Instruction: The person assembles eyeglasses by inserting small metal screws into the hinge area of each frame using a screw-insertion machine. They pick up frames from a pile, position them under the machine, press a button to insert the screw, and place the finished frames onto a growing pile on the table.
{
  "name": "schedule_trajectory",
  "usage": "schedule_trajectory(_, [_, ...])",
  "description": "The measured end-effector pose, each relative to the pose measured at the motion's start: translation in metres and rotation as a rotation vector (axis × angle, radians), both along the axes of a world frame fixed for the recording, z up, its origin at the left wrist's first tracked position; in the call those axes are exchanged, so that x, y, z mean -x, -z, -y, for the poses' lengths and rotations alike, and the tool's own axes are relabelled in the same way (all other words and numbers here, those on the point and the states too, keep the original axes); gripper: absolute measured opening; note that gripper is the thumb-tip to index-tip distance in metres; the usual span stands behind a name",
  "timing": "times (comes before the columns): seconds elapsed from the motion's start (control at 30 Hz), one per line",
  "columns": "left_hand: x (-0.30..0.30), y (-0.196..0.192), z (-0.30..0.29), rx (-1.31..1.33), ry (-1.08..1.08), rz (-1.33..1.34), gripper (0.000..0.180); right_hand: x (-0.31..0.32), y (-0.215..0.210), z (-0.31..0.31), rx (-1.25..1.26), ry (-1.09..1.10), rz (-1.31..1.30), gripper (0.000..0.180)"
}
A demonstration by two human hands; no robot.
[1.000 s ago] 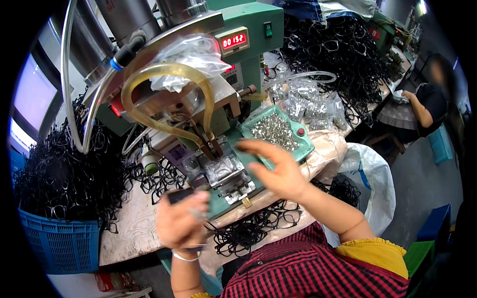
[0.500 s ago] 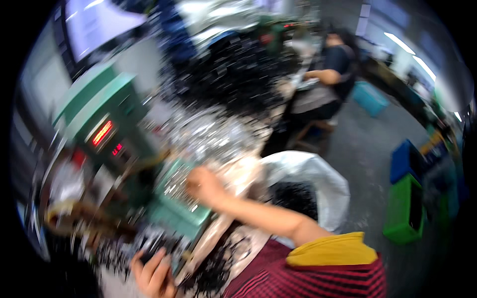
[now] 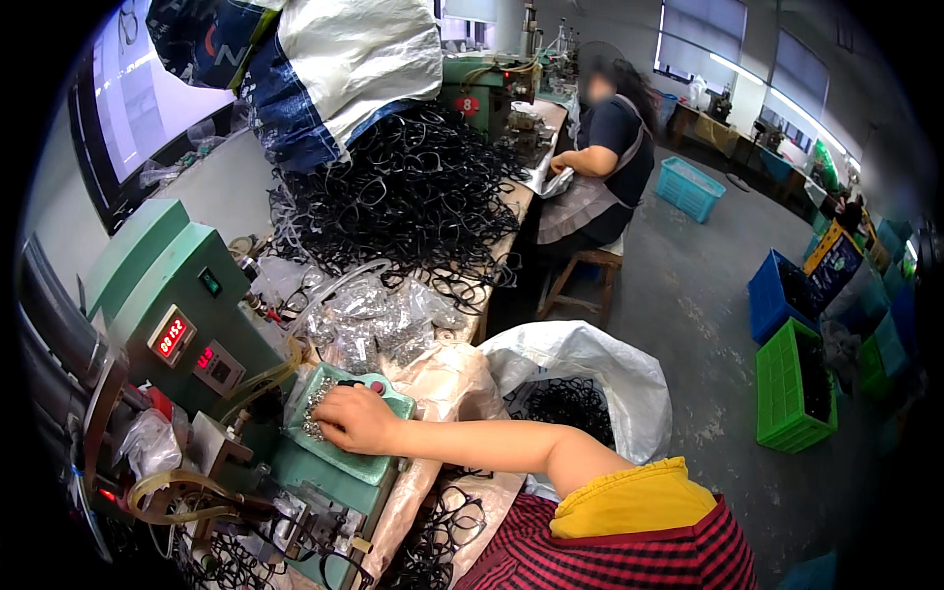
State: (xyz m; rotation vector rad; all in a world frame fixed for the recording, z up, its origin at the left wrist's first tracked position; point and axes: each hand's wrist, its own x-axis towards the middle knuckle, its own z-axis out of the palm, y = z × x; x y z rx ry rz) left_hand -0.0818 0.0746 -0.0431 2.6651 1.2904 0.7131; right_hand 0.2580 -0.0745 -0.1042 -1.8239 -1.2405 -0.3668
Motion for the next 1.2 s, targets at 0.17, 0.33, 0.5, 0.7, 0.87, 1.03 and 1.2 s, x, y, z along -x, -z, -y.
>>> schedule_trajectory(0.17, [0.047,0.093,-0.062,0.5,-0.187,0.366,0.028,0.016,-0.002,-0.032,-0.168,-0.034,-0.094,0.013])
schedule_trajectory(0.33, [0.096,0.131,-0.183,0.294,-0.237,0.4,0.03,0.023,-0.012,-0.028,-0.145,-0.077,-0.24,0.013])
schedule_trajectory(0.5, [0.104,0.093,-0.273,0.125,-0.052,0.2,0.043,0.024,-0.012,-0.037,-0.128,-0.022,-0.366,0.016])
schedule_trajectory(0.7, [0.082,0.148,-0.181,-0.211,-0.233,0.001,0.021,0.028,0.011,0.053,-0.138,0.116,-0.546,0.016])
schedule_trajectory(0.87, [0.057,0.078,-0.133,-0.385,-0.137,0.176,0.017,0.05,-0.042,0.069,-0.071,-0.008,-0.436,0.012])
schedule_trajectory(1.03, [0.029,0.039,-0.101,-0.023,-0.077,0.707,0.017,0.078,-0.086,-0.02,-0.248,-0.369,-0.269,0.019])
schedule_trajectory(1.2, [-0.001,0.053,-0.048,0.421,0.051,1.277,0.016,0.101,-0.066,-0.034,-0.336,-0.351,-0.665,0.03])
